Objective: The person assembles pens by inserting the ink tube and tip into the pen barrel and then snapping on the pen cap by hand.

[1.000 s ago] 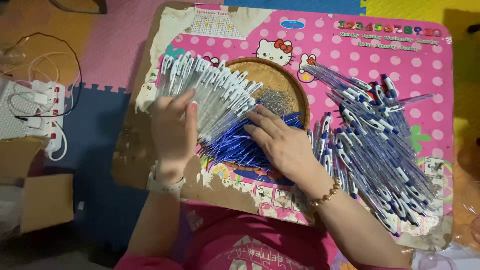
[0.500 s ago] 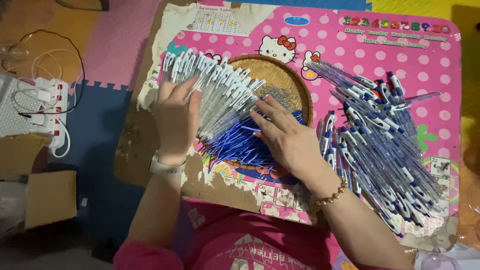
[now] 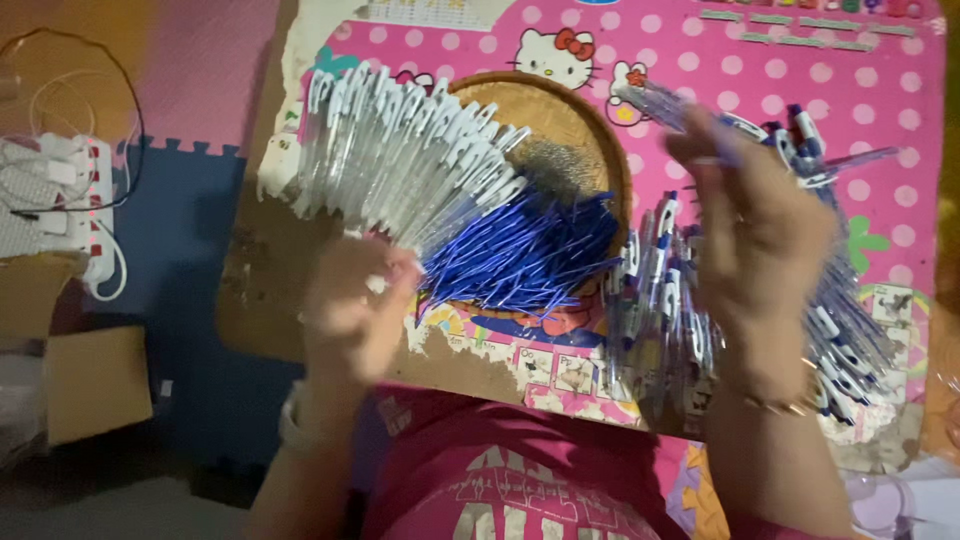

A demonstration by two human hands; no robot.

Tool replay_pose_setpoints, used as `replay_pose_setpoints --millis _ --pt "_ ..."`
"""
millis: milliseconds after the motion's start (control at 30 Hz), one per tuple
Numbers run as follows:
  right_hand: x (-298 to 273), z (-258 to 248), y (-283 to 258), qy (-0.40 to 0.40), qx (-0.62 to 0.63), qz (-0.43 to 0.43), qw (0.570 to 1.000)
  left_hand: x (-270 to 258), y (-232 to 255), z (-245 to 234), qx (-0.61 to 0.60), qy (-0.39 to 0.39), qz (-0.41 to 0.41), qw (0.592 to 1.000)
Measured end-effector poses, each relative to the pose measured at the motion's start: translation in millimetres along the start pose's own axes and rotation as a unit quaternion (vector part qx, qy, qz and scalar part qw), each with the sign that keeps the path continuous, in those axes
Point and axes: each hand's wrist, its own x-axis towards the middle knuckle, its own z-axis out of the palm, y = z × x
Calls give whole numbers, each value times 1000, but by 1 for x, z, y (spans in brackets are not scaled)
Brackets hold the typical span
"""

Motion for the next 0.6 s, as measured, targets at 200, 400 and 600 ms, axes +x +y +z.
replay_pose_setpoints --millis 200,400,600 --pt "-54 -51 -18 49 -42 27 998 -46 -10 7 200 -145 -143 958" --pt "-103 -53 -11 87 -17 182 979 -60 -30 23 181 -82 -112 974" --pt "-106 -58 2 50 -69 187 979 -39 -6 6 174 -128 -154 964"
